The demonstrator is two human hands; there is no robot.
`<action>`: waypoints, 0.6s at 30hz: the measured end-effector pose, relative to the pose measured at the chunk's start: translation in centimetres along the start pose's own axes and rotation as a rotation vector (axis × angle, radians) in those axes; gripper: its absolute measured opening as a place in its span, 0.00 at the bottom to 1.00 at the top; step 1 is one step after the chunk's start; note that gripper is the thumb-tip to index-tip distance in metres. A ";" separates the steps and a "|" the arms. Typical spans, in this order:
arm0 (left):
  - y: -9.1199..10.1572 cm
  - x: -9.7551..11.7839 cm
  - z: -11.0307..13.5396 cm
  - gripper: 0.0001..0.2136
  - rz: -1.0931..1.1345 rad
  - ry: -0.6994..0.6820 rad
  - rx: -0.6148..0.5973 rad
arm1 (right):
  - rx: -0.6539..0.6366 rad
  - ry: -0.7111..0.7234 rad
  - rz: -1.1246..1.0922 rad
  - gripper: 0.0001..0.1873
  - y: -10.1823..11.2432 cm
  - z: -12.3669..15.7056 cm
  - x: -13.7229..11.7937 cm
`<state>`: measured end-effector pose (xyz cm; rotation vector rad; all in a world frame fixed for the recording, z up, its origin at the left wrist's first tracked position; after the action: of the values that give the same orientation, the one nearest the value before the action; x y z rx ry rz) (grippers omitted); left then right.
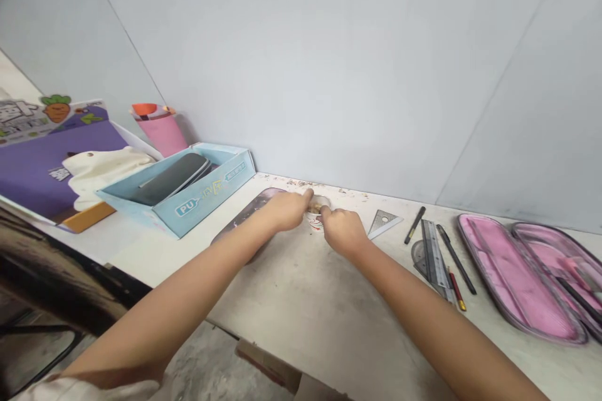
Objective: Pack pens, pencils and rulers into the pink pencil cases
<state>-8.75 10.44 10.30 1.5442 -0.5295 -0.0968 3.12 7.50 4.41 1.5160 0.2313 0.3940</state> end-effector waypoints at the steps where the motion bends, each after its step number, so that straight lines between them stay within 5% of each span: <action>1: -0.5 0.2 -0.2 0.08 -0.088 0.001 -0.075 | -0.001 0.009 -0.004 0.17 0.1 0.0 0.1; 4: -0.6 0.3 -0.5 0.08 -0.122 -0.045 -0.120 | 0.009 0.025 -0.026 0.16 0.5 -0.4 0.8; 11: -0.4 -1.7 0.8 0.12 0.572 0.010 -0.045 | 0.098 -0.178 -0.176 0.19 2.3 -3.5 4.3; 18: -1.5 -0.4 1.3 0.13 0.648 0.015 -0.069 | 0.050 -0.175 -0.262 0.18 1.6 -4.2 5.3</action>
<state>-9.21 9.30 8.69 1.2413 -0.9779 0.3891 6.19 13.43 6.33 1.5358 0.2989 0.0472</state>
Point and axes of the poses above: each hand's wrist, its own z-axis away from the middle knuckle, its own y-axis out of the back of the hand, x = y × z, the point moved 5 cm from there along -z, towards the middle knuckle, and after that the axes turned 12 degrees about -x, right-handed, at the moved point
